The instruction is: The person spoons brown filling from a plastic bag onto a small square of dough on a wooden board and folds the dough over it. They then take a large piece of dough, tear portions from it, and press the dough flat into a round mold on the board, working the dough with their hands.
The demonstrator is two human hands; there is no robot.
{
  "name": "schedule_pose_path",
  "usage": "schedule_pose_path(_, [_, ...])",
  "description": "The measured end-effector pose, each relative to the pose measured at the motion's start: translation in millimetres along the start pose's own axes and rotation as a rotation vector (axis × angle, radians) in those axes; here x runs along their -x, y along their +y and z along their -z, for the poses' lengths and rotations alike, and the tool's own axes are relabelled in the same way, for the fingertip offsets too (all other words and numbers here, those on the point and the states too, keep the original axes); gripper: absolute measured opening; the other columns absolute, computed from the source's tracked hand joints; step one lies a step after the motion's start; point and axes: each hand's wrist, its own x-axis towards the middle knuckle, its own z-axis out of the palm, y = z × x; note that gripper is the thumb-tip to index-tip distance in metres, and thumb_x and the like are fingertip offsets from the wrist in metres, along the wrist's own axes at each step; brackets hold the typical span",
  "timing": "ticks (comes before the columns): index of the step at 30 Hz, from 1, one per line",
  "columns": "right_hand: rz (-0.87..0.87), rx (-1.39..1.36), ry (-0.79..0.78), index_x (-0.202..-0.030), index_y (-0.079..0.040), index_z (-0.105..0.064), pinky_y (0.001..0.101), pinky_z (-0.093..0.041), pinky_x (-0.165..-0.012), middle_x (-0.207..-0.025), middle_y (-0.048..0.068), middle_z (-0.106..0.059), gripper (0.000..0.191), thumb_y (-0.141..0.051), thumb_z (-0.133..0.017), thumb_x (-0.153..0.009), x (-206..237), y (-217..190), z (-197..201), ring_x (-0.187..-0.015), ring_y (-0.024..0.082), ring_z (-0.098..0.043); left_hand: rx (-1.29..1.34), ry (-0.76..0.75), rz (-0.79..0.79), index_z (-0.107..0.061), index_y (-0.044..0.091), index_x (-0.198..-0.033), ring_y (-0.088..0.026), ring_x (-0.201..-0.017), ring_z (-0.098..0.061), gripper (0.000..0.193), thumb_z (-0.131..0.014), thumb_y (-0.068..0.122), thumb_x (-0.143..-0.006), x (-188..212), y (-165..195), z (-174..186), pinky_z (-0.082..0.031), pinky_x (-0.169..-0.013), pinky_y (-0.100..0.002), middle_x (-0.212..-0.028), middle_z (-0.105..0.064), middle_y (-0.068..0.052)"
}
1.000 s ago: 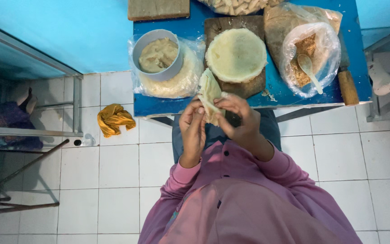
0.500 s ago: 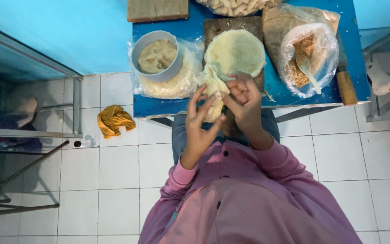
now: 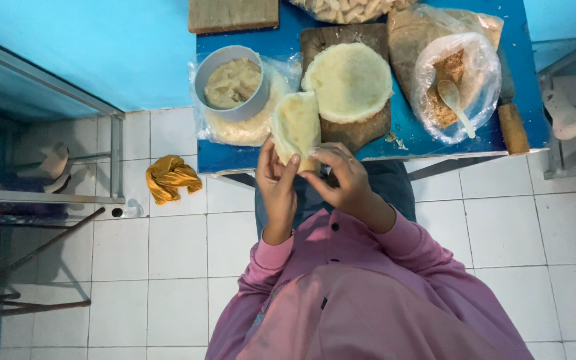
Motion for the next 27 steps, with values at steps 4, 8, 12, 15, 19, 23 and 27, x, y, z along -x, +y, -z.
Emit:
schedule_pose_path(4, [-0.055, -0.082, 0.085, -0.129, -0.001, -0.055, 0.0373, -0.061, -0.089, -0.105, 0.015, -0.075, 0.051, 0.000, -0.084, -0.088, 5, 3, -2, -0.102, 0.029, -0.076, 0.010, -0.026, 0.017, -0.038, -0.005, -0.154, -0.023, -0.135, -0.057, 0.063, -0.064, -0.006, -0.098, 4, 15, -4, -0.045, -0.114, -0.034, -0.146, -0.057, -0.019])
schedule_pose_path(8, [-0.206, -0.280, 0.104, -0.135, 0.004, -0.049, 0.0298, -0.062, -0.088, -0.106, 0.017, -0.077, 0.049, 0.006, -0.076, -0.095, 10, 5, -3, -0.103, 0.019, -0.077, 0.044, -0.075, -0.006, -0.038, -0.001, -0.149, -0.022, -0.130, -0.059, 0.058, -0.066, -0.004, -0.098, 8, 23, -5, -0.046, -0.113, -0.032, -0.138, -0.060, -0.017])
schedule_pose_path(12, [-0.329, -0.384, 0.079, -0.137, 0.005, -0.049, 0.0289, -0.060, -0.088, -0.105, 0.016, -0.074, 0.048, 0.009, -0.072, -0.095, 17, 9, -8, -0.101, 0.018, -0.074, -0.087, -0.148, -0.053, -0.041, 0.001, -0.138, -0.016, -0.122, -0.060, 0.055, -0.072, -0.006, -0.093, 12, 22, -8, -0.049, -0.104, -0.029, -0.130, -0.061, -0.011])
schedule_pose_path(15, [-0.367, -0.481, 0.108, -0.138, 0.005, -0.046, 0.0287, -0.058, -0.091, -0.108, 0.014, -0.069, 0.045, 0.012, -0.067, -0.098, 22, 12, -13, -0.103, 0.017, -0.070, -0.300, -0.052, -0.080, -0.047, 0.000, -0.135, -0.012, -0.109, -0.062, 0.043, -0.069, -0.006, -0.098, 15, 21, -9, -0.050, -0.094, -0.024, -0.120, -0.066, -0.010])
schedule_pose_path(19, [-0.460, -0.630, 0.225, -0.135, 0.004, -0.045, 0.0273, -0.054, -0.094, -0.115, 0.013, -0.063, 0.032, 0.014, -0.059, -0.108, 13, 22, -5, -0.108, 0.016, -0.064, -0.314, 0.046, -0.066, -0.053, -0.002, -0.128, -0.010, -0.104, -0.063, 0.029, -0.064, -0.006, -0.101, 12, 27, -4, -0.049, -0.089, -0.022, -0.115, -0.069, -0.009])
schedule_pose_path(23, [-0.828, -1.080, 0.260, -0.144, -0.003, -0.038, 0.0336, -0.062, -0.086, -0.111, 0.013, -0.062, 0.052, 0.008, -0.058, -0.098, -3, 23, 11, -0.103, 0.019, -0.067, -0.013, 0.073, 0.033, -0.054, -0.002, -0.125, -0.012, -0.103, -0.065, 0.029, -0.064, -0.007, -0.097, 10, 37, -2, -0.051, -0.092, -0.024, -0.114, -0.069, -0.010])
schedule_pose_path(27, [-0.739, -1.112, 0.040, -0.152, -0.008, -0.028, 0.0289, -0.059, -0.089, -0.118, 0.010, -0.058, 0.077, 0.012, -0.066, -0.088, -7, 5, 6, -0.110, 0.017, -0.065, -0.258, 0.034, -0.024, -0.055, 0.000, -0.122, -0.008, -0.098, -0.062, 0.026, -0.065, -0.005, -0.099, 17, 39, -6, -0.050, -0.085, -0.021, -0.110, -0.068, -0.007])
